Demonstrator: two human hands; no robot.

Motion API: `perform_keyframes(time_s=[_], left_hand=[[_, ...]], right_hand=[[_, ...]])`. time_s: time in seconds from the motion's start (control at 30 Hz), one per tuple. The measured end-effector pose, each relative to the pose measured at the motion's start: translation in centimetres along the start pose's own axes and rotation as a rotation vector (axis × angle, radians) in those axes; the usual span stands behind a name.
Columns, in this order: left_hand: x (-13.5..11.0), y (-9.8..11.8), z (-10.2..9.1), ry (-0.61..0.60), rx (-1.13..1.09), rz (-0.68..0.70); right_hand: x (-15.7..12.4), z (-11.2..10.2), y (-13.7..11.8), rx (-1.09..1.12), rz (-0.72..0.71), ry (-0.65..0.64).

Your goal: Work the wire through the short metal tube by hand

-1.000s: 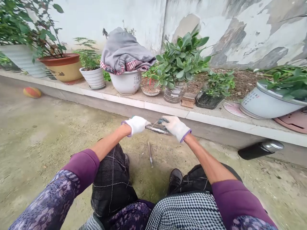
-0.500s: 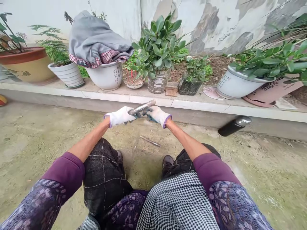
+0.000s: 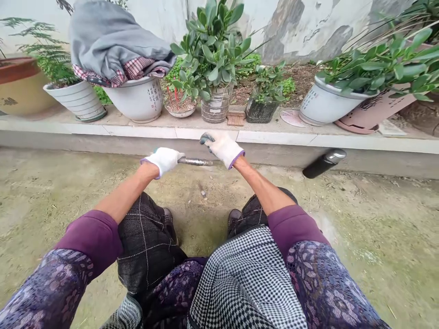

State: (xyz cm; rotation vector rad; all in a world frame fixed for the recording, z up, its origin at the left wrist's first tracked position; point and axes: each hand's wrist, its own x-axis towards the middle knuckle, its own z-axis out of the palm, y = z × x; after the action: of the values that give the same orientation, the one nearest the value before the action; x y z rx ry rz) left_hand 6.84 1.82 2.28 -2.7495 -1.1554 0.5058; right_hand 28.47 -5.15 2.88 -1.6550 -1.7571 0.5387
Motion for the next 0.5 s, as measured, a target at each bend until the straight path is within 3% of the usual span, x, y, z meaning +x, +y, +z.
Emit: perform_keyframes(time_s=[0.1,0.23,0.37,0.5], left_hand=[[-0.6,1.1,-0.9,0.046,-0.080,0.038],[-0.9,1.1,-1.6,0.196,-0.439,0.013],[-0.6,0.5,-1.2,0.305,-0.738,-0.086],[-0.1,-0.1,-0.5,0.246,-0.635,-0.134]], right_hand=[[1.8,-0.6,2.4,0.003,0.088,0.024],[1.5,0.5,2.9,-0.122,0.102,-0.105],[-2.0,3.2,-0.2,-0.239,0.002,-0.322],[-5.0,4.7,-4.2,-0.474,-0.151,-0.448]])
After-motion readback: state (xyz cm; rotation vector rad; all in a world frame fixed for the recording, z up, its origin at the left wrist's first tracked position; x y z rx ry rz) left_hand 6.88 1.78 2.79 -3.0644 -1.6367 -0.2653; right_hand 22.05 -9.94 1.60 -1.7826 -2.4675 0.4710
